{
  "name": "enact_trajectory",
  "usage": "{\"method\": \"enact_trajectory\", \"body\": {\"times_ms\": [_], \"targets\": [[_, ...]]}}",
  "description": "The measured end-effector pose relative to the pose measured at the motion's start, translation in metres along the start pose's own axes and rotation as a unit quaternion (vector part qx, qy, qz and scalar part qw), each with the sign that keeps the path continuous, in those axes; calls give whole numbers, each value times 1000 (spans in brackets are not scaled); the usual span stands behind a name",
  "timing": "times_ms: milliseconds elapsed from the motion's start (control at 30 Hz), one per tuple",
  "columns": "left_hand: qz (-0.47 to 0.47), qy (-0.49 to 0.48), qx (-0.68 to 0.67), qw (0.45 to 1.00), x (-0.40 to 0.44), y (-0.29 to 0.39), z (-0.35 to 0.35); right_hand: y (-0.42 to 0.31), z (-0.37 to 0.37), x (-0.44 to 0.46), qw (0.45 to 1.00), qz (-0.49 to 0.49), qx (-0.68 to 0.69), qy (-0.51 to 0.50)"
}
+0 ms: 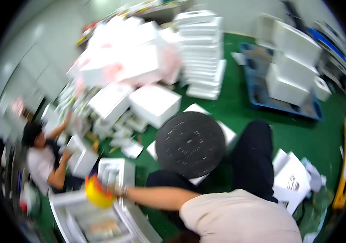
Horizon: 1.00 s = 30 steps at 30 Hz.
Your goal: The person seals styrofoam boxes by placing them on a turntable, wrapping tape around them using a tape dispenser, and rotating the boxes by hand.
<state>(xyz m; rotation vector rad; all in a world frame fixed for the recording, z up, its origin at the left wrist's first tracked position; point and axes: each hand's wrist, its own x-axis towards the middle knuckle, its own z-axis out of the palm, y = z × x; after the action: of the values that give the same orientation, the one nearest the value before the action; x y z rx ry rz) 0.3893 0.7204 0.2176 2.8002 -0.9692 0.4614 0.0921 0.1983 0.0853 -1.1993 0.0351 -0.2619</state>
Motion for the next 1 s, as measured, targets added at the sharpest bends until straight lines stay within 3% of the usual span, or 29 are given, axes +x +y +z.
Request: {"method": "enact_trajectory", "body": {"times_ms": [33, 67, 133, 167, 200, 233, 267, 300, 367, 400, 467, 500, 567, 600, 633, 700, 733, 767, 800, 867, 900, 933, 967, 1000], "targets": [[107, 56, 128, 984, 21, -11, -8, -5, -8, 13, 976, -96, 190, -36], [15, 28, 27, 999, 35, 55, -35, -20, -20, 24, 912, -141, 377, -77], [-180, 29, -179, 967, 67, 219, -102, -124, -71, 2, 770, 6, 620, -149], [-162, 20, -164, 973, 81, 292, -123, -160, -84, -36, 870, -54, 483, -82], [-101, 26, -259, 960, 86, 353, -130, -197, -96, -74, 956, -89, 281, 7], [-76, 78, -260, 959, 115, 365, -123, -236, -109, -113, 986, -89, 102, 98], [2, 96, -229, 969, 147, 381, -116, -240, -115, -142, 979, -164, -16, 117], [83, 113, -199, 970, 179, 406, -115, -262, -109, -170, 978, -154, 46, 133], [63, 36, -216, 974, 208, 497, -122, -238, -156, -183, 962, -118, 136, 203], [129, 8, -291, 948, 212, 540, -120, -227, -174, -193, 953, -109, 157, 237], [183, -24, -233, 955, 242, 596, -106, -206, -183, -208, 919, -166, 185, 305], [175, -18, -112, 978, 267, 626, -97, -231, -173, -224, 907, -169, 208, 326], [179, -92, -94, 975, 272, 684, -98, -238, -212, -253, 894, -152, 220, 360], [181, -82, -191, 961, 273, 683, -85, -255, -193, -263, 869, -177, 254, 386], [182, -154, -174, 955, 279, 684, -83, -258, -194, -267, 886, -186, 217, 364], [118, -253, -268, 922, 267, 723, -76, -260, -239, -289, 899, -250, -19, 359], [169, -229, -203, 937, 270, 736, -56, -288, -232, -300, 879, -220, 67, 418], [126, -312, -300, 892, 261, 739, -33, -300, -247, -315, 883, -200, 10, 425], [150, -303, -272, 901, 232, 748, -35, -309, -265, -326, 871, -172, 3, 460], [99, -377, -361, 847, 198, 725, 3, -328, -270, -332, 857, -148, 17, 493], [18, -390, -373, 842, 169, 715, 25, -335, -269, -341, 855, -156, 45, 494], [2, -437, -391, 810, 147, 674, 83, -335, -280, -358, 866, -116, -46, 485], [-15, -483, -405, 776, 125, 634, 140, -333, -276, -376, 867, -147, 16, 476], [-121, -500, -455, 727, 77, 626, 143, -308, -303, -401, 853, -212, 23, 477]]}}
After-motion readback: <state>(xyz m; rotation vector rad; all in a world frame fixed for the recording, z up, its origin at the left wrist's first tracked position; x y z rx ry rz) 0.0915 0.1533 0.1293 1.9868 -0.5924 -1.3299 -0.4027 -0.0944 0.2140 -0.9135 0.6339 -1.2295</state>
